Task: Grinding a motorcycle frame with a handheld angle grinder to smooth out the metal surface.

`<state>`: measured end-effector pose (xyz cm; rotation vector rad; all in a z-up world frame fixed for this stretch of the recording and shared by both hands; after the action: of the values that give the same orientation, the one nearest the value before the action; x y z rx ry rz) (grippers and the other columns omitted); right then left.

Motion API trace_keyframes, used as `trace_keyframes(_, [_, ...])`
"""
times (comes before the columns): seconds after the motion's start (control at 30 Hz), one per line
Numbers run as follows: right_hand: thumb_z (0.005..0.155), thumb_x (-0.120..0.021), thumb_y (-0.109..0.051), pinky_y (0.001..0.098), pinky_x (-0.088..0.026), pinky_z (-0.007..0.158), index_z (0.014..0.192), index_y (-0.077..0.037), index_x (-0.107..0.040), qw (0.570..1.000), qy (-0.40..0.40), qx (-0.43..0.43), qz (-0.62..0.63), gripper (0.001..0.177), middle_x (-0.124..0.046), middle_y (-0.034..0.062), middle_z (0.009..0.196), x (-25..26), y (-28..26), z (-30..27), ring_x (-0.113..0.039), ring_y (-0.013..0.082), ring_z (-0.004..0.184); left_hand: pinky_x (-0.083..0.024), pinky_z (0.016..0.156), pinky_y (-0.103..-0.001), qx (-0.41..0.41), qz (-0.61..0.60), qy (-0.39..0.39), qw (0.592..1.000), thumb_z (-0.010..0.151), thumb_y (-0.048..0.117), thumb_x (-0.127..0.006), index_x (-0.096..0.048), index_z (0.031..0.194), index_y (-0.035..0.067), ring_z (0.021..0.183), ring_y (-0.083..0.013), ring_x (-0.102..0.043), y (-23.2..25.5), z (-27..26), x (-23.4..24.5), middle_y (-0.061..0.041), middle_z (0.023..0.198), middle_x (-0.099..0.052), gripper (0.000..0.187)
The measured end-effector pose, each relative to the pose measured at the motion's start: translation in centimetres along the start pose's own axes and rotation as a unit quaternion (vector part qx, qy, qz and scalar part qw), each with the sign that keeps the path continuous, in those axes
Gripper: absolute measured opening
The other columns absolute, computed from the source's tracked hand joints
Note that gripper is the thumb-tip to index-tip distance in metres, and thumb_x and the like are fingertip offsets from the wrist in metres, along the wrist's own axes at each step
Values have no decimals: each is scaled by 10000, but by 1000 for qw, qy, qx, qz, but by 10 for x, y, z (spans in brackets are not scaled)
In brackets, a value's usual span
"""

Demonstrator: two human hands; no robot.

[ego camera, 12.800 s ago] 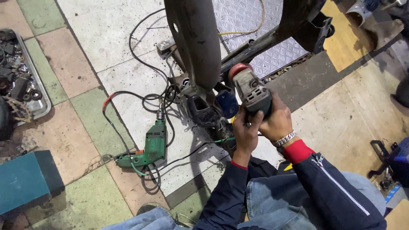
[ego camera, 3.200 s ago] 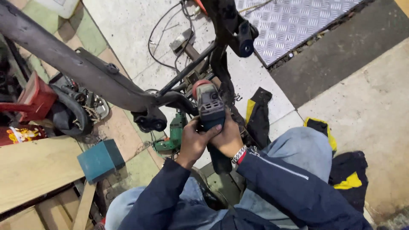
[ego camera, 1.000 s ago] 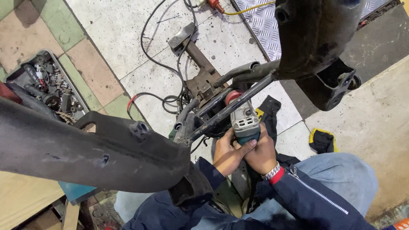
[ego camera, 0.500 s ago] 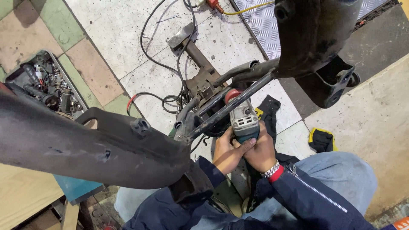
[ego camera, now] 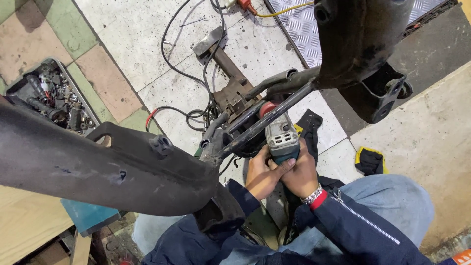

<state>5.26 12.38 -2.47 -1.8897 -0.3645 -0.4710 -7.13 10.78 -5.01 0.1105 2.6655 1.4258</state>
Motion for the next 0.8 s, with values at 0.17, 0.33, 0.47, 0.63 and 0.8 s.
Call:
trace_keyframes(0.17, [765, -773, -224, 598, -531, 756, 1204, -73, -548, 1000, 2, 5, 8, 516, -693, 303, 926, 3, -10, -1, -668, 549, 934, -503, 1017, -538, -5, 3, 0, 1000, 802, 412, -830, -621, 1325, 21, 1259, -426, -600, 5, 0, -1, -254, 1217, -703, 686])
trace_keyframes(0.33, [742, -823, -251, 585, -530, 752, 1188, -77, -552, 1000, 6, 3, -1, 551, -689, 293, 915, 3, -1, 0, -673, 531, 910, -499, 1027, -550, -3, -5, -6, 1000, 820, 394, -822, -607, 1343, 15, 1272, -442, -585, 8, -1, -1, -263, 1234, -692, 680])
trace_keyframes(0.47, [747, -821, -239, 592, -526, 741, 1189, -68, -550, 1000, 7, 7, -3, 546, -682, 301, 907, 5, -4, 0, -669, 537, 902, -483, 1041, -582, -8, -5, -16, 1000, 838, 407, -805, -568, 1375, -13, 1290, -475, -555, 13, -2, -3, -295, 1265, -662, 722])
trace_keyframes(0.63, [755, -824, -247, 585, -530, 753, 1192, -59, -553, 1000, 8, 10, 6, 547, -686, 298, 913, 6, -10, 1, -672, 529, 903, -455, 1059, -628, -13, -8, -29, 999, 875, 398, -776, -498, 1414, -70, 1308, -528, -514, 21, -4, -5, -349, 1295, -615, 766])
trace_keyframes(0.8, [744, -834, -265, 578, -529, 747, 1171, -63, -552, 1000, 6, 6, 6, 551, -687, 291, 907, 7, -12, 2, -677, 520, 906, -467, 1049, -617, -13, -5, -24, 1000, 859, 418, -787, -522, 1397, -61, 1289, -511, -540, 21, -5, -4, -329, 1270, -637, 767])
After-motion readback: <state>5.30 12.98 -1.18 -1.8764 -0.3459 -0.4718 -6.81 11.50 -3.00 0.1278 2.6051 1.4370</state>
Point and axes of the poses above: each hand's wrist, its own z-axis towards the middle knuckle, its own x-axis out of the back of the hand, y = z × x, the point moved 10 cm from there along z, towards the middle knuckle
